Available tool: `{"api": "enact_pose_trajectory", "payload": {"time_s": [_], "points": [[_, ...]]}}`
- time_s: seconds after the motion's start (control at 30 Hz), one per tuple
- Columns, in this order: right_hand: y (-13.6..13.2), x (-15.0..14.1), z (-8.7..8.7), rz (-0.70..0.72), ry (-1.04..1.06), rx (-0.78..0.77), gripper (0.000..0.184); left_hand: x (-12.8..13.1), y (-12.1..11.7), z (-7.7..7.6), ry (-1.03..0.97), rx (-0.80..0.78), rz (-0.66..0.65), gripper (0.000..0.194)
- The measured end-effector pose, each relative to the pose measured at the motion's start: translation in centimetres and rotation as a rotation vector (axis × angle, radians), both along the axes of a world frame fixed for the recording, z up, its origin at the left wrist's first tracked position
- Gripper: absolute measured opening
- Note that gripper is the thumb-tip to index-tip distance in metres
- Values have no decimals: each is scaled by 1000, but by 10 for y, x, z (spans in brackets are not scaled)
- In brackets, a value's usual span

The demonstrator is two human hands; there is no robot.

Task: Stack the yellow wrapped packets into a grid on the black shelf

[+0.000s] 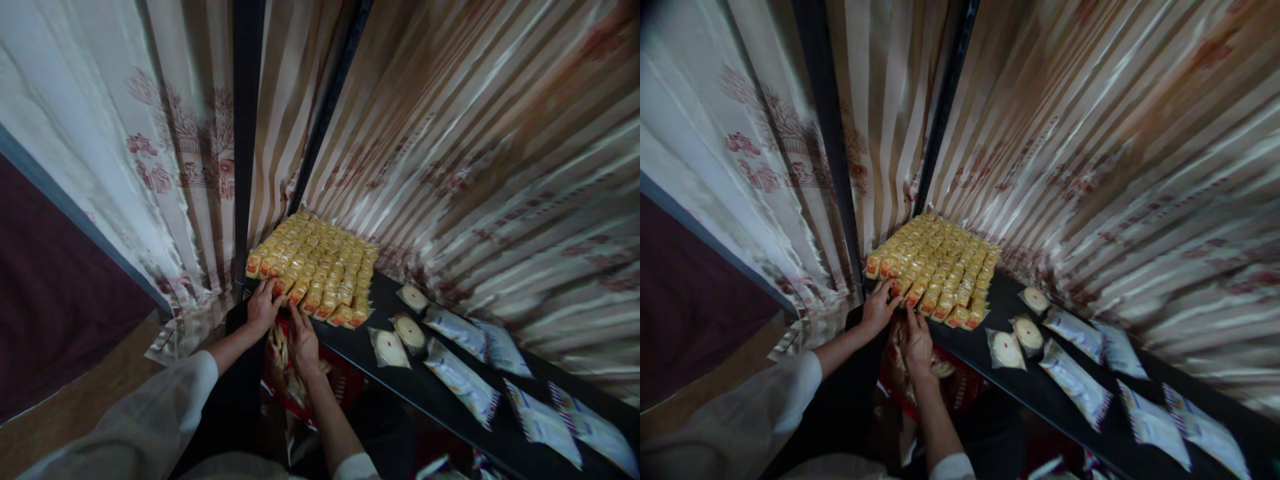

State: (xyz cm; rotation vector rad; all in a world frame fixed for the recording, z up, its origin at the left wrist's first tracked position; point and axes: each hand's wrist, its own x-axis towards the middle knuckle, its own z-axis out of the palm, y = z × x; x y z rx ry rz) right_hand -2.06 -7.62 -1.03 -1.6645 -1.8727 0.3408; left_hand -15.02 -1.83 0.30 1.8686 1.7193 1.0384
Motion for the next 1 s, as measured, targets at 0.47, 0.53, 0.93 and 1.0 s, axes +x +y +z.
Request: {"api": "enact_pose_trajectory", "payload": {"time_s": [0.47, 0.53, 0.93, 1.0], "points": [[1, 2, -5, -4, 72, 71, 51, -1, 2, -8, -115, 35, -88, 35], [2, 3, -5, -26, 56, 78, 52, -1, 4, -8, -143, 26, -91, 28], [2, -2, -6, -16, -19, 122, 59, 2, 2, -16, -129, 94, -91, 40], [2, -2, -7, -11, -12, 133, 60, 2, 1, -18, -99, 125, -99, 36]]}}
